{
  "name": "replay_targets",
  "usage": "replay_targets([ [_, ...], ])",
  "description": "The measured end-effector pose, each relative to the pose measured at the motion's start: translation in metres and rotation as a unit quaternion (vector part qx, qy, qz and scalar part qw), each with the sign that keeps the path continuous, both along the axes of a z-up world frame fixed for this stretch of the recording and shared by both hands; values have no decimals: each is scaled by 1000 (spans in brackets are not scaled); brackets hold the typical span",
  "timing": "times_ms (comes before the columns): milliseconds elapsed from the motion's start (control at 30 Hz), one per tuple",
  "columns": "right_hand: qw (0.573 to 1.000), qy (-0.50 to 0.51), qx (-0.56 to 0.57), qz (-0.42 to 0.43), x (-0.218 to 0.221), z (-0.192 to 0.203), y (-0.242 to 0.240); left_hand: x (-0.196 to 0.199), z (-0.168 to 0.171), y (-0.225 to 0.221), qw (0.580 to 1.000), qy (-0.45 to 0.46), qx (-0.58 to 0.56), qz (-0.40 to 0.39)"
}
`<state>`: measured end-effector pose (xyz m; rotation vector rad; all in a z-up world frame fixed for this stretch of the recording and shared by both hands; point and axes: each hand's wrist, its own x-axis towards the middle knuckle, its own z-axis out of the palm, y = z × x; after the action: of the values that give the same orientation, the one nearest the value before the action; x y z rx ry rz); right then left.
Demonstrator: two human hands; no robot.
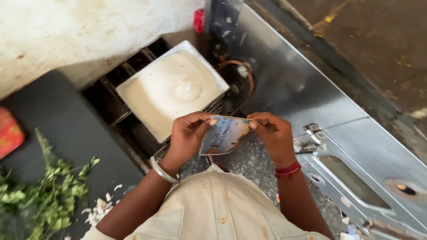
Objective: The person handles a newspaper flyer, picks up bread rolls and places them into a clear plastic bag, and then opens a large metal industrial oven door.
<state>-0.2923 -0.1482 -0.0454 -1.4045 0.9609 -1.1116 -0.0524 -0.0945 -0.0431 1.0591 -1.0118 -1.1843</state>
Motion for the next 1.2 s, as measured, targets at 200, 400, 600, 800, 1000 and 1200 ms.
replay_targets([
  [200, 997, -7, 47, -68, -18, -10, -1, -8, -3, -15, 998, -46, -30, -9],
  [400, 992, -49, 11, -114, -28, -8, 0, -16, 5, -35, 999, -4, -27, -28],
  [600, 993, -8, -26, -118, -31, -7, 5, -16, -3, -39, 998, 9, -33, -51],
  [800, 994, -72, -7, -78, -34, -12, 10, -15, -7, -35, 998, 8, -43, -53],
  [1000, 990, -119, 1, -77, -35, -22, 5, -18, -10, -30, 998, 19, -42, -53],
  [1200, 960, -258, 83, -71, -24, -37, -18, -27, -36, -23, 1000, 11, -7, -20],
])
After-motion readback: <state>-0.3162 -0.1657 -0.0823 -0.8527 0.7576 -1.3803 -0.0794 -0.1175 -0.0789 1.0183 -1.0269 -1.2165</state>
